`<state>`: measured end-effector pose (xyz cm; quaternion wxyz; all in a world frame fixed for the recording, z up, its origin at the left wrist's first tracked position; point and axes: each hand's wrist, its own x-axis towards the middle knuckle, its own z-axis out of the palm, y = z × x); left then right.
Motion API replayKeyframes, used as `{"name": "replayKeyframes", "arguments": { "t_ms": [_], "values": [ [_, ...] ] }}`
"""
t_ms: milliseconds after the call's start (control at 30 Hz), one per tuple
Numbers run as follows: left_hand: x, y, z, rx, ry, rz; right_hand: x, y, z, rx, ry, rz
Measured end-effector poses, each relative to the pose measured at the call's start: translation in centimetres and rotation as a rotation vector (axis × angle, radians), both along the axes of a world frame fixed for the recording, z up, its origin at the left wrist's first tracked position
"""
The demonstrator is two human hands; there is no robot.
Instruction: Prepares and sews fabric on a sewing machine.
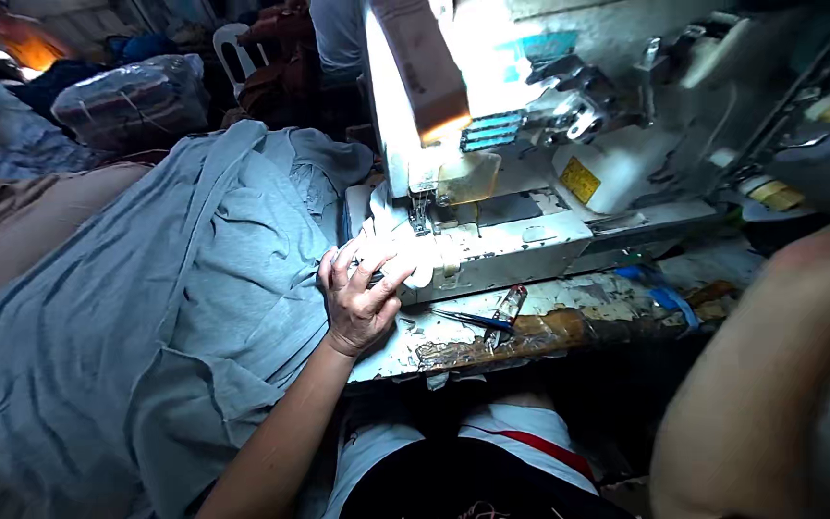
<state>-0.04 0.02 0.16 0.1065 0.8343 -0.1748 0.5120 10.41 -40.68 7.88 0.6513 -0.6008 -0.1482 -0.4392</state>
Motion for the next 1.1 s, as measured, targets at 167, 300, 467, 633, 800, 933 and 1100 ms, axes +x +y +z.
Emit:
{"name": "replayKeyframes", "arguments": {
  "t_ms": [167, 300, 467, 633, 800, 933, 1100],
  "values": [
    [-0.7, -0.8, 5.9, 0.023, 0.267, 0.188, -8.3, 13.1, -8.1, -0.771, 0.025, 0.084],
    [1.7, -1.8, 10.0, 0.202, 0.521, 0.362, -8.5, 16.3, -10.3, -1.153, 0.110, 0.189],
    [8.2, 0.5, 10.9, 0.101, 0.522, 0.422, -7.7, 16.0, -8.8, -0.786, -0.014, 0.339],
    [6.1, 6.1, 9.4, -0.052, 0.244, 0.487, -7.8, 14.4, -5.8, -0.820, -0.051, 0.248],
    [-0.3, 6.4, 5.5, -0.018, -0.155, 0.371, -7.1, 17.6, -2.6, -1.028, -0.143, -0.009],
    [-0.7, 6.1, 4.8, -0.018, -0.215, 0.337, -5.9, 23.5, 1.1, -1.260, 0.003, -0.027],
    [-2.2, 6.6, 5.6, -0.055, -0.244, 0.308, -5.8, 23.0, 0.7, -1.147, -0.111, 0.053]
  ]
}}
